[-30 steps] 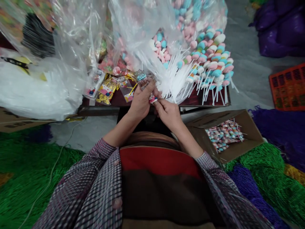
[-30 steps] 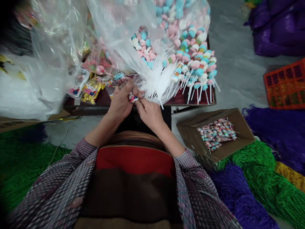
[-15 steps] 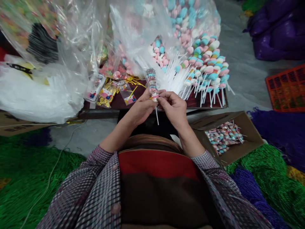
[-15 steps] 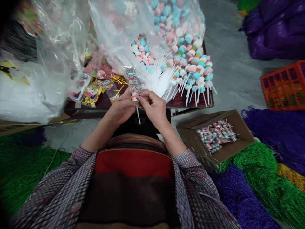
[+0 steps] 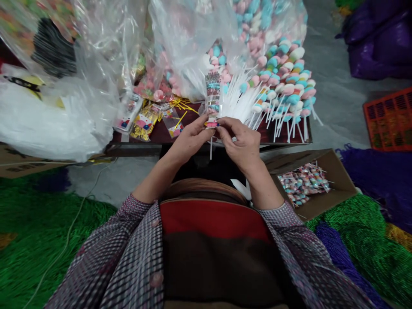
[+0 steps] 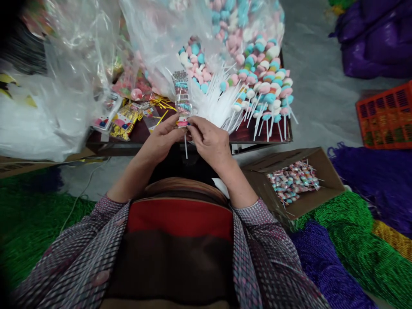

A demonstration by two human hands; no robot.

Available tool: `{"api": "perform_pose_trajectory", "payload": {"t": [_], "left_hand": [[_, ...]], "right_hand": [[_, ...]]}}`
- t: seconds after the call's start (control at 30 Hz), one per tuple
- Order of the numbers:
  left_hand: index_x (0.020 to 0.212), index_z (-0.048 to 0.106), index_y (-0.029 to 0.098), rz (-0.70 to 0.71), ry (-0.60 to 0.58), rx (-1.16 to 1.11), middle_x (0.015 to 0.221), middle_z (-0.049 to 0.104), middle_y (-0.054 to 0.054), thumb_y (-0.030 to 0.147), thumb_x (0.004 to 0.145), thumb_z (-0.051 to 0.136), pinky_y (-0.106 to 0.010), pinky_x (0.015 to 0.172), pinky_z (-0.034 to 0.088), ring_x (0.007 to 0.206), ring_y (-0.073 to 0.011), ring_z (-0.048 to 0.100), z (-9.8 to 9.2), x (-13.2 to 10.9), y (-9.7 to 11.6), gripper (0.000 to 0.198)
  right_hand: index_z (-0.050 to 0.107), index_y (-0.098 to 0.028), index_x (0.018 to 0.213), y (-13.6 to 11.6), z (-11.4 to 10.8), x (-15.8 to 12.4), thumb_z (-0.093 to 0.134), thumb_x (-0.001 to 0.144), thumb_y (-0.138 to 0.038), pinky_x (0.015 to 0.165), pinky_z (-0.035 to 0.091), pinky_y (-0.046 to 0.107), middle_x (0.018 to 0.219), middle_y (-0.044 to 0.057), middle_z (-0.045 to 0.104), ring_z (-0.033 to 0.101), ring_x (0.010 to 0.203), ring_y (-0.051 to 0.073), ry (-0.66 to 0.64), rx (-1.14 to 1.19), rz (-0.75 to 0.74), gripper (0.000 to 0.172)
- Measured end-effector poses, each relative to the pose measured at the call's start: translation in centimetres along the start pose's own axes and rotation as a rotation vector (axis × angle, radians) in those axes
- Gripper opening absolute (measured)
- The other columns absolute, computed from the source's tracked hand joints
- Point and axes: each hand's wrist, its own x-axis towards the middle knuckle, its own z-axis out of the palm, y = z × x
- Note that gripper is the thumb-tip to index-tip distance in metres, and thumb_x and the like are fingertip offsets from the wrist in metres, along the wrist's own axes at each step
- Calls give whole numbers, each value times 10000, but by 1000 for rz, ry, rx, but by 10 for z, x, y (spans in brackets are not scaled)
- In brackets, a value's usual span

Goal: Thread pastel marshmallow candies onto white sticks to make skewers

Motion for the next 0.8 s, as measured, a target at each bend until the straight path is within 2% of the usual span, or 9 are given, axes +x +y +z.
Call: {"api": "perform_pose_trajectory", "payload": {"t": [0.13,0.33,0.5,0.7,0.8], "left_hand": [[1127,769,266,26,-3,62,1036,775,13,259,829,743,-266,871,587,948,-147,689,-1,-1,0,298],[1023,783,237,-11,25,44,994,775,-19,300,862,691,-215,723,573,902,-146,699,-1,0,-1,196],[972,763,207,-60,47,36,914,764,-18,243,870,641,-192,647,546,777,-116,682,-1,2,-3,163],[877,668,187,-50,97,167,735,674,38,186,911,580,-165,599,522,675,-80,646,3,5,-8,94],[843,591,189,-84,101,139,648,605,65,170,929,549,-153,537,488,577,-60,603,6,4,-9,98]], "right_hand": [[754,-219,1103,1,0,1,509,1039,-299,893,614,344,1038,71,812,770,965,199,-19,-86,-58,265],[730,-240,1148,-3,1,2,485,1041,-256,936,594,343,1077,79,803,752,1001,190,-7,-104,-52,268],[732,-211,1046,0,11,-2,516,1014,-240,879,594,333,984,78,801,757,921,186,44,-86,-19,220],[706,-207,959,11,22,-5,534,954,-183,803,594,296,906,39,788,755,833,161,137,-52,-17,174],[687,-216,921,13,23,-6,543,935,-167,744,578,269,854,20,772,735,765,142,177,-106,-76,152]]}}
